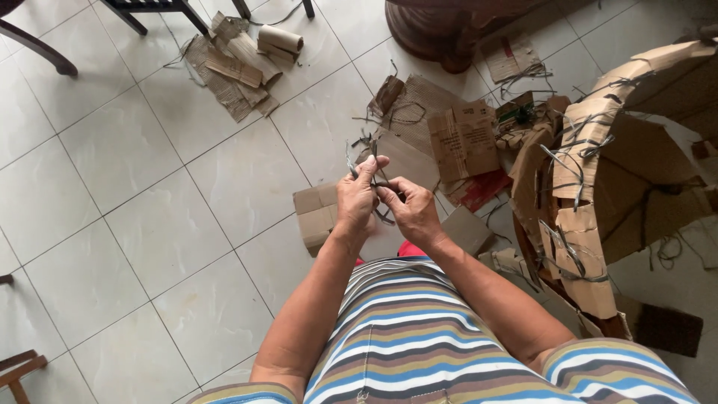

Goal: The person is assembling a large curved cardboard structure by threading thin wires through holes and twisting them to secure the pieces together.

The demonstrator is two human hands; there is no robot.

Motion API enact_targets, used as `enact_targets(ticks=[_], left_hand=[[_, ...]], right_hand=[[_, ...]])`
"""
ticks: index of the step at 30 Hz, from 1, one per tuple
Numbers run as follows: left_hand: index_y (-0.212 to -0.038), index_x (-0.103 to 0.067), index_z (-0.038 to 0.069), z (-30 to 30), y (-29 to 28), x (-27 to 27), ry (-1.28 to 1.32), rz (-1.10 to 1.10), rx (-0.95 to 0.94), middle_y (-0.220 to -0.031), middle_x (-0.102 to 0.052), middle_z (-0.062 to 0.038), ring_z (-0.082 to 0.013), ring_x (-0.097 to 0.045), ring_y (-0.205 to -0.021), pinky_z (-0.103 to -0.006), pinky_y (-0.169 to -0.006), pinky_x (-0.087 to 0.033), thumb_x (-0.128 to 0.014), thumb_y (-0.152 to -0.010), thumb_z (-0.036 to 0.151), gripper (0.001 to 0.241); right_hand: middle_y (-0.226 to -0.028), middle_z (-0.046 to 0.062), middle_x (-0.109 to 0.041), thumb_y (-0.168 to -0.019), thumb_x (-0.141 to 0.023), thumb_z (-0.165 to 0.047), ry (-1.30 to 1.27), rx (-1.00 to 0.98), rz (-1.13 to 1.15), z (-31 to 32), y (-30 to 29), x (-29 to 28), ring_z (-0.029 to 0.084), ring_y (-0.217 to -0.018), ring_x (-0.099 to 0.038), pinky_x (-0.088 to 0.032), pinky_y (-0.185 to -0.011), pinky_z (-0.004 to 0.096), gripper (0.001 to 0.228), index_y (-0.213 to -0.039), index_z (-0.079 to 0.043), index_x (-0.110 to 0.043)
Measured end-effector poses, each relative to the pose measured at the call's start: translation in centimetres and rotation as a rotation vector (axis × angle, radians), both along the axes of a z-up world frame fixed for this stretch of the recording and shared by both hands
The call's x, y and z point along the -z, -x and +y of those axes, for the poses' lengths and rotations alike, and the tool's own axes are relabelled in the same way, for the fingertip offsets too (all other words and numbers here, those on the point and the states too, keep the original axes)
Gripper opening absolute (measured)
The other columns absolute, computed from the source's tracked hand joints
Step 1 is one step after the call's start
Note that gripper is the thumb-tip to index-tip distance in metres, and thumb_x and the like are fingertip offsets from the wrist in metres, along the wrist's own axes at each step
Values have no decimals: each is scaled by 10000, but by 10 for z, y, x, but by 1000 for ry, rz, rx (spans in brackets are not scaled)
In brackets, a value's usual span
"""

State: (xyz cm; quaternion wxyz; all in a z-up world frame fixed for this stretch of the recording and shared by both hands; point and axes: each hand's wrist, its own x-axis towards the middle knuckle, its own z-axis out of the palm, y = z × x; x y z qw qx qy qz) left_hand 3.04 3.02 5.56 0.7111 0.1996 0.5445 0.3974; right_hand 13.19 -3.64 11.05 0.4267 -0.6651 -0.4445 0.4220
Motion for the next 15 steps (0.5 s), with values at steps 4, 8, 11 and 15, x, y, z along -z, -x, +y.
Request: enact_targets(ticks=[4,8,11,15], left_hand=[[-1024,-807,168,-1,1,-13,-6,46,-42,-775,-776,-70,-30,-511,-391,-168,-372,-293,-731,-952,338,199],[-1035,-797,160,2,3,-30,-5,30,-48,-956,-801,-39,-9,-450,-398,-166,-365,-290,-712,-975,327,197],[-1017,-792,146,5,3,-12,-16,-14,-64,-967,-800,-46,-9,-426,-370,-160,-346,-275,-709,-981,314,191],[-1015,-794,102,8,4,-29,-17,-34,-107,-965,-799,-89,3,-339,-323,-168,-310,-239,-717,-975,280,198]], right_hand=[[-741,64,-740,-999,-710,-236,4,-29,-12,3,-3,19,98,-747,-664,-565,-708,293,145,-956,-125,-793],[-837,130,-753,-1048,-621,-205,-24,-43,40,4,0,4,169,-837,-687,-571,-794,379,189,-1031,-80,-761],[-931,179,-759,-1080,-559,-198,-31,-65,77,5,2,1,225,-927,-701,-564,-869,444,230,-1124,-55,-733],[-835,171,-730,-1081,-558,-259,10,-133,-30,4,8,-12,280,-855,-703,-556,-827,457,245,-1092,-85,-729]])
